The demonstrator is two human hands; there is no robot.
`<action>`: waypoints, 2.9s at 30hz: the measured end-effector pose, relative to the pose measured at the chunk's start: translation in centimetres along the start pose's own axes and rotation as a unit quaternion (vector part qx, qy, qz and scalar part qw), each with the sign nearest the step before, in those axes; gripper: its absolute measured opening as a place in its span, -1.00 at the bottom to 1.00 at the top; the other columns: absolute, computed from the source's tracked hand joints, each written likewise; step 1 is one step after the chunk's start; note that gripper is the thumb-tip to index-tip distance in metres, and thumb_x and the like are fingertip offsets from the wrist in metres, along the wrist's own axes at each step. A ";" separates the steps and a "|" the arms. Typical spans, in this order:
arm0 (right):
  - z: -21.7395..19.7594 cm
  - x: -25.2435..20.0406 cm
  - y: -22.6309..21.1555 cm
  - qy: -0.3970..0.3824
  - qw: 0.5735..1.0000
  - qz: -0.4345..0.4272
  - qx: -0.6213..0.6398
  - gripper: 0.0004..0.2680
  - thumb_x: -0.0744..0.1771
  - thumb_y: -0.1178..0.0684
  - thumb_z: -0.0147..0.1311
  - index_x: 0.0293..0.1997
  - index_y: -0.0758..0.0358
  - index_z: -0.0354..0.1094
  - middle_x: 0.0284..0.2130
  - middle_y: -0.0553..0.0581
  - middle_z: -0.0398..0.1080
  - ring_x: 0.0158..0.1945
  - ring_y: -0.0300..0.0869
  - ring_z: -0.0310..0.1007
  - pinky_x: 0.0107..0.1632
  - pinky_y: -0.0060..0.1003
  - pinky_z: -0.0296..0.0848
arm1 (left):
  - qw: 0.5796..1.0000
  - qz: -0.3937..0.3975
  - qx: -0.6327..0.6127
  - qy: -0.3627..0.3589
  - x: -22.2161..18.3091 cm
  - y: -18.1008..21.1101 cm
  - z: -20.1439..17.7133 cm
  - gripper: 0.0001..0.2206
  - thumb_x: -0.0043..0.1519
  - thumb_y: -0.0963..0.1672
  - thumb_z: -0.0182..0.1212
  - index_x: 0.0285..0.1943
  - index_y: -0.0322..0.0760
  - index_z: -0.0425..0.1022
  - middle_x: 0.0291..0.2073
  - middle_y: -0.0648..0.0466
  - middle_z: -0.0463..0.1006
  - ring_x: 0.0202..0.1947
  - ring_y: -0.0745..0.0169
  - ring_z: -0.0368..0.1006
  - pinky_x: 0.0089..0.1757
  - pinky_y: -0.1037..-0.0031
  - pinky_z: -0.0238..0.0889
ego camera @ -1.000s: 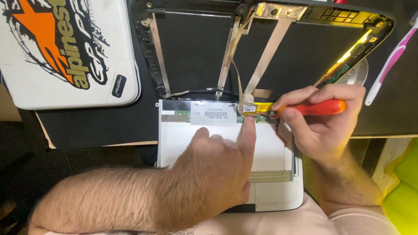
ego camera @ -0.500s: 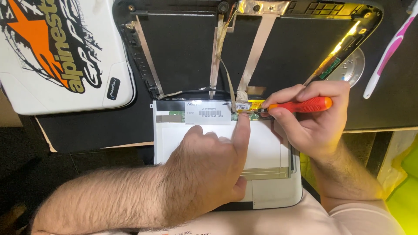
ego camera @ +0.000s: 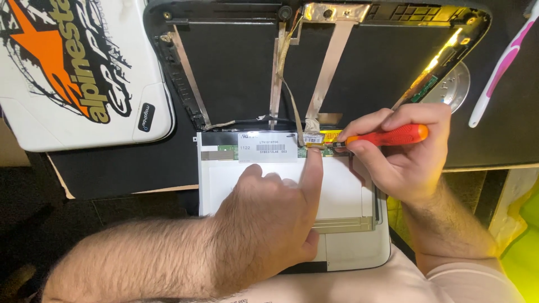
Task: The person is performing maintenance and repair on a laptop, including installing a hard drive and connecting the display screen ribbon cable to the motherboard.
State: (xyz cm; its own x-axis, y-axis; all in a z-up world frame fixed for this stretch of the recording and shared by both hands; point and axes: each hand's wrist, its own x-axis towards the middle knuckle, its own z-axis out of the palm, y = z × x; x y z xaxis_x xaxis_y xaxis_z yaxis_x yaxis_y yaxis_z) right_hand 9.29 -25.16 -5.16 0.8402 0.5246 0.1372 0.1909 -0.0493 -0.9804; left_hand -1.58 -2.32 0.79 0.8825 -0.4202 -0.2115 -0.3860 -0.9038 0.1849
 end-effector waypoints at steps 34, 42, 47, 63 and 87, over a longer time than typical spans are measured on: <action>1.8 1.7 -1.2 -0.089 0.981 -0.103 -0.141 -0.65 0.42 0.13 0.34 -0.29 0.32 0.04 -0.19 0.55 0.67 -0.37 0.18 0.61 -0.24 -0.07 0.64 | 0.994 0.020 0.009 -0.104 0.5 1.1 0.4 -0.03 0.29 0.26 0.14 0.81 -0.41 0.43 -0.78 0.44 0.57 -0.74 0.38 0.45 -0.40 0.22 0.17; 1.8 1.7 -1.1 -0.090 0.979 -0.097 -0.155 -0.65 0.44 0.09 0.31 -0.31 0.31 0.04 -0.18 0.50 0.70 -0.37 0.14 0.64 -0.26 -0.09 0.63 | 0.997 0.003 0.016 -0.072 0.4 1.2 0.4 -0.09 0.24 0.21 0.17 0.74 -0.35 0.51 -0.81 0.44 0.52 -0.78 0.39 0.43 -0.39 0.23 0.12; 1.4 1.4 -0.5 -0.079 0.991 -0.040 -0.102 -0.65 0.40 0.15 0.37 -0.31 0.36 0.05 -0.17 0.57 0.67 -0.31 0.19 0.73 -0.19 -0.09 0.72 | 0.997 0.004 0.017 -0.075 0.5 1.1 0.3 -0.01 0.23 0.24 0.18 0.81 -0.39 0.46 -0.81 0.45 0.53 -0.78 0.41 0.43 -0.41 0.24 0.12; 0.9 1.2 0.5 -0.075 0.996 -0.021 -0.032 -0.68 0.46 0.22 0.29 0.04 0.30 0.00 -0.12 0.57 0.66 -0.19 0.16 0.76 0.05 0.02 0.82 | 0.999 -0.032 -0.018 -0.004 -0.8 0.2 0.6 0.17 0.00 0.28 0.43 0.73 -0.56 0.46 -0.66 0.29 0.60 -0.64 0.22 0.52 -0.29 0.18 0.31; -0.3 0.0 0.8 -0.013 0.997 -0.042 -0.057 -0.62 0.46 0.32 0.26 0.16 0.24 -0.08 -0.28 0.54 0.56 -0.26 0.19 0.76 -0.09 -0.09 0.74 | 1.000 0.012 -0.019 -0.022 -0.2 -1.4 0.0 0.22 0.02 0.44 0.51 0.67 -0.47 0.50 -0.72 0.21 0.64 -0.70 0.18 0.55 -0.38 0.25 0.30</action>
State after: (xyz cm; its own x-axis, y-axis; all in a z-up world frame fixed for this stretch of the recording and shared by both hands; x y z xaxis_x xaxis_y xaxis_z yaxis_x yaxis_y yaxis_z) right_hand 9.61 -25.45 -5.85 0.8058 0.5528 0.2125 0.3175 -0.1005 -0.9429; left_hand -1.23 -0.96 0.61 0.8602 -0.4459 -0.2474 -0.3962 -0.8899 0.2261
